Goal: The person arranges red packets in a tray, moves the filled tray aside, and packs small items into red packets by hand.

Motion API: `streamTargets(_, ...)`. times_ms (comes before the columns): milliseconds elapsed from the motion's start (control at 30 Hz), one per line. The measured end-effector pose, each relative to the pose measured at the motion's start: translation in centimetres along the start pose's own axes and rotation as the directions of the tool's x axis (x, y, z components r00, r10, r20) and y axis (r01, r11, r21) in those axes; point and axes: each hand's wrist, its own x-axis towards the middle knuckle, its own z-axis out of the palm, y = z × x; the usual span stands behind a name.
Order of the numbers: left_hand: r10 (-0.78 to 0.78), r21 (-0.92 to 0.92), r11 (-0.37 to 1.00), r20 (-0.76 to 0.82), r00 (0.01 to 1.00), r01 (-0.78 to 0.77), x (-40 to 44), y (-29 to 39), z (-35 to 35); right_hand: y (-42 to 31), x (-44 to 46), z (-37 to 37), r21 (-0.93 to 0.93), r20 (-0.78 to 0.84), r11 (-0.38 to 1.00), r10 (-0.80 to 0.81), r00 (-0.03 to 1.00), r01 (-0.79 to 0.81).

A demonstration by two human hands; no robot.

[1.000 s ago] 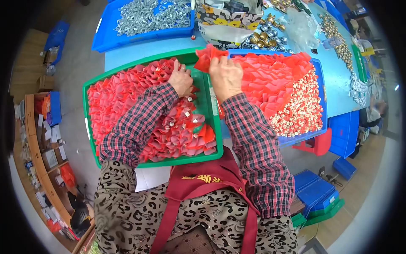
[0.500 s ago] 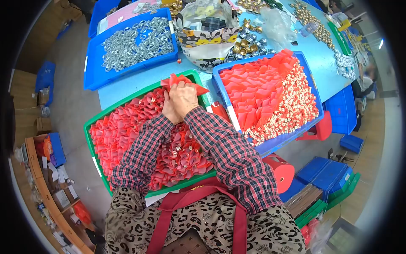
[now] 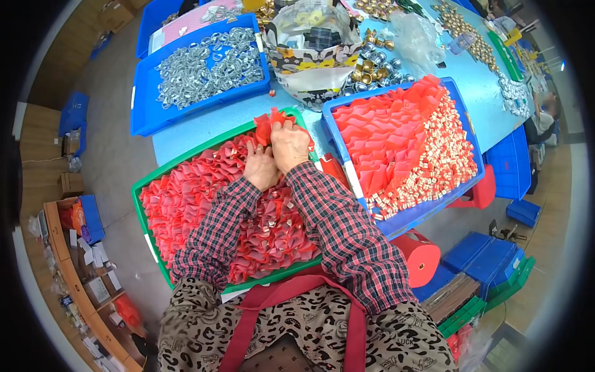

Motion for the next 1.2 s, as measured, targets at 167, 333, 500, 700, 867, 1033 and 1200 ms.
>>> streamTargets(167,-0.008,0.022,1.0,-0.112,0.994,0.01,0.3,0.1,2.0,-1.4,-0.1,0.9,-0.006,0.041,1.0,-0.021,0.999,0.021)
streamTargets(333,0.01,-0.087,0.996,-0.247,0.969,-0.033,-1.4,-0.1,1.2,-1.3,0.0,0.8,0.04,0.072,0.999,0.019,0.997,-0.022)
streamTargets(500,0.053,-0.039,0.995,-0.558,0.828,-0.089,-0.3,-0.5,5.2,-2.5,-0.3,0.9,0.07,0.065,0.998,-0.008,0.998,0.004)
streamTargets(700,0.03,-0.087,0.994,-0.336,0.942,-0.063,-1.2,-0.3,2.6,-3.4,-0.7,2.2,0.098,0.125,0.992,0.06,0.99,-0.073)
streamTargets(867,-0.006,-0.112,0.994,-0.177,0.984,-0.014,-1.5,-0.4,1.1,-0.4,-1.9,3.5,0.126,0.105,0.987,0.086,0.991,-0.099)
streamTargets(1033,0.015,-0.122,0.991,-0.258,0.966,-0.048,-1.4,-0.2,1.6,1.2,-3.0,5.3,0.193,-0.02,0.981,0.029,0.999,-0.024)
streamTargets(1200,-0.004,-0.156,0.985,-0.464,0.886,-0.077,-1.8,-0.2,0.5,1.1,-2.7,6.2,0.239,-0.013,0.967,-0.084,0.996,0.084)
